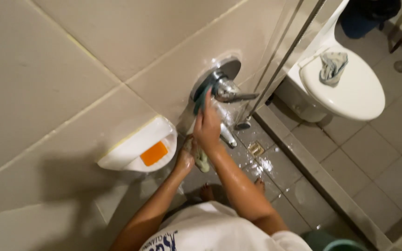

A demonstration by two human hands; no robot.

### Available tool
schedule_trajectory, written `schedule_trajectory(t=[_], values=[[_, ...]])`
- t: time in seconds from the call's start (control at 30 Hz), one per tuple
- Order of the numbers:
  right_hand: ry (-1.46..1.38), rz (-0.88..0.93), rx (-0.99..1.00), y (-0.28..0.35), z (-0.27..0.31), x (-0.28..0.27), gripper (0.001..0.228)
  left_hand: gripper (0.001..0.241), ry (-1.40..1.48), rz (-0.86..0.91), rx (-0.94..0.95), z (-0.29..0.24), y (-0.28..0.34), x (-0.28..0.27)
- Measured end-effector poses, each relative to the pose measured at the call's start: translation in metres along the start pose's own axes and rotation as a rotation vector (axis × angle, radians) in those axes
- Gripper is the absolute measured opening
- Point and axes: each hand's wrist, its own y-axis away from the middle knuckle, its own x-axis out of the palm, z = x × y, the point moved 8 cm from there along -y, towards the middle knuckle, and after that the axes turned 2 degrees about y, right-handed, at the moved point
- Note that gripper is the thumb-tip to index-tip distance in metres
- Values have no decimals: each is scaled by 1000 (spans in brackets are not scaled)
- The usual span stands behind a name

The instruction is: The recorder uses a sponge and a cloth to scrub and wipe down chrome shower fixtures including the valve, lever, and shower head inside a bathroom shower stall.

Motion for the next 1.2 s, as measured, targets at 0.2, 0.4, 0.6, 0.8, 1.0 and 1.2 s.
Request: schedule_trajectory(t=[0.2, 0.4, 0.6, 0.8, 1.0, 1.2], values=[[-192, -58, 94, -19, 16, -11, 63, 31, -1225, -137, 620, 44, -8, -96], [-139, -1, 33, 9, 8, 4, 66, 28, 249, -133, -162, 44, -13, -66], [-171, 36, 150, 6, 0, 8, 67, 33, -1142, -65, 423, -71, 15, 33], [-57, -20, 27, -17, -4, 2, 66, 26, -356, -130, 159, 9, -21, -82], [-102, -26, -122, 16, 13, 6, 67, 42, -385, -268, -130, 8, 1, -44], [-11, -19, 83, -24, -16, 14, 20, 51, -1084, -209, 146, -31, 3, -17]])
